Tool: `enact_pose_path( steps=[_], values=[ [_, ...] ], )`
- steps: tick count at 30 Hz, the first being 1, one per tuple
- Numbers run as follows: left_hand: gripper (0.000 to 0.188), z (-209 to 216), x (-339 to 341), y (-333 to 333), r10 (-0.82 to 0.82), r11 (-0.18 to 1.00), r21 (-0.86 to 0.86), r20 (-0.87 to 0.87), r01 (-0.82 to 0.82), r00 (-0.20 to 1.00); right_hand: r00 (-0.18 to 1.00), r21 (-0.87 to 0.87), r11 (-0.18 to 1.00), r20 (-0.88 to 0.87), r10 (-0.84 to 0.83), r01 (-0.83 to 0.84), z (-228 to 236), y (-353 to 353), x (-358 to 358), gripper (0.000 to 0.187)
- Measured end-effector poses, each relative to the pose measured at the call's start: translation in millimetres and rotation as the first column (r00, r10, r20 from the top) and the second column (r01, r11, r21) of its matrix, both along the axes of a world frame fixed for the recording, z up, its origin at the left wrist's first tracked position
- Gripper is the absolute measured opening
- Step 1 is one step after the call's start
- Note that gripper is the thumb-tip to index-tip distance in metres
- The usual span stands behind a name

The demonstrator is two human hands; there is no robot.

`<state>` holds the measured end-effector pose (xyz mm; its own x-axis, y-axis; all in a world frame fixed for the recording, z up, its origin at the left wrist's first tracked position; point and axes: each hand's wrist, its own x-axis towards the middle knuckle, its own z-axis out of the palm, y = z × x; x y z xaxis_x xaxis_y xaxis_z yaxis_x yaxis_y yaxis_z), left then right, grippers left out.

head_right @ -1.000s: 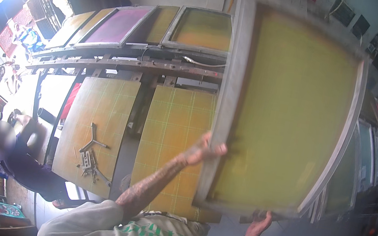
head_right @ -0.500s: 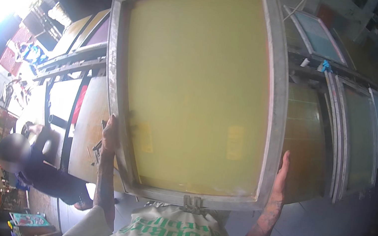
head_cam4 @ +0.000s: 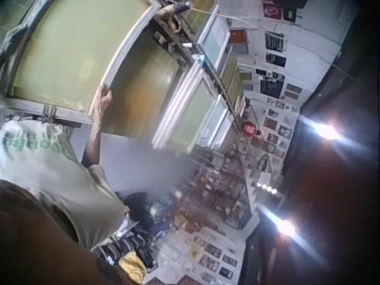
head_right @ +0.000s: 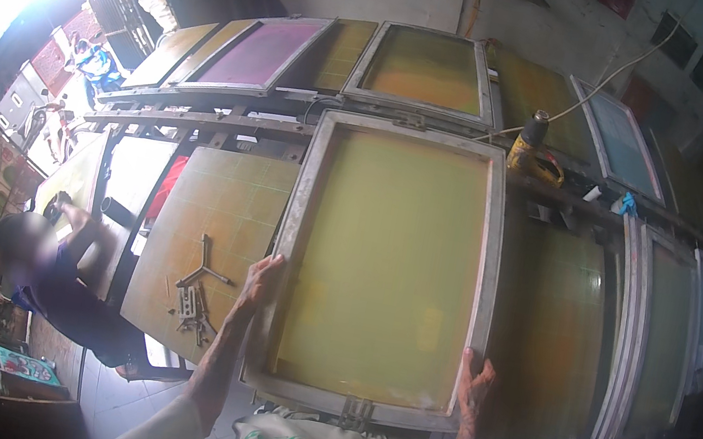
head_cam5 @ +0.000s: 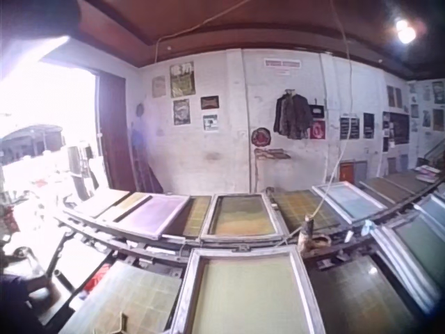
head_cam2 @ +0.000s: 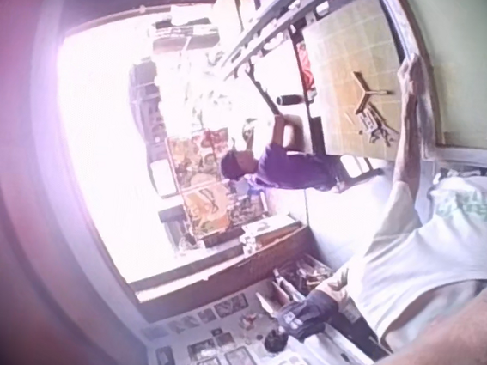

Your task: The person uses a T-handle wrench to tighten bolts on the corners of a rectangular frame resting on a workbench. They systematically move around the frame, securing each corner while another person works in the background.

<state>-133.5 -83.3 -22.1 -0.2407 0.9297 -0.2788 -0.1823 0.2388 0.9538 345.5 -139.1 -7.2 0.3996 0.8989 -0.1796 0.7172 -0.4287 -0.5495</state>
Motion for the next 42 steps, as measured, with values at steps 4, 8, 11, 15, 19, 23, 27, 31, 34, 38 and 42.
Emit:
enact_pose_path(
  steps=[4,8,11,15,19,23,27,31,34,38,42],
  values=[
    [0.029,-25.7,4.2,19.9,-0.064,0.997,-0.034,-0.062,0.062,0.996,0.992,0.055,0.993,-0.072,-0.103,0.108,-34.5,-6.8,12.4,0.078],
    [0.030,-31.1,16.9,25.3,-0.047,0.999,-0.025,0.014,0.048,0.999,0.995,-0.015,0.995,-0.009,-0.103,0.102,-38.3,-13.0,18.5,0.084],
    [0.031,-33.4,14.7,24.1,-0.032,0.999,-0.027,-0.027,0.031,0.999,0.997,-0.005,0.997,-0.003,-0.081,0.081,-12.5,-5.6,2.7,0.082],
    [0.045,-50.5,-5.7,15.5,0.039,0.994,0.105,-0.303,-0.007,0.952,0.976,0.207,0.960,0.151,0.159,-0.188,-6.8,6.1,-9.3,0.074],
    [0.051,-29.3,4.5,14.8,0.005,1.000,-0.021,-0.483,-0.018,0.876,0.995,0.127,0.988,0.057,0.084,-0.091,-65.6,7.8,30.4,0.073],
    [0.042,-4.9,13.8,-20.3,0.213,0.977,0.129,-0.600,-0.169,0.771,0.993,0.213,0.973,0.090,0.075,-0.093,-55.8,9.2,26.8,0.061],
    [0.030,14.9,-0.8,-68.9,0.431,0.887,0.198,-0.681,-0.418,0.592,0.996,0.373,0.925,-0.034,0.086,-0.068,-36.3,3.3,19.6,0.046],
    [0.032,-12.6,-93.5,-103.8,0.531,0.776,0.320,-0.797,-0.543,0.288,0.990,0.385,0.913,0.013,0.138,-0.132,-0.7,-9.2,-4.5,0.037],
    [0.041,-13.2,-143.6,-110.7,0.293,0.797,0.162,-0.946,-0.582,0.138,0.980,0.424,0.888,0.001,0.197,-0.179,16.5,-17.1,-23.4,0.031],
    [0.051,-0.6,-142.3,-124.2,-0.187,0.789,-0.324,-0.936,-0.522,0.298,0.969,0.424,0.873,0.055,0.240,-0.241,24.2,-31.6,-45.5,0.030],
    [0.052,8.9,-157.9,-128.6,-0.252,0.761,-0.380,-0.920,-0.525,0.301,0.959,0.429,0.867,0.001,0.282,-0.255,23.0,-42.5,-57.6,0.030]
  ],
)
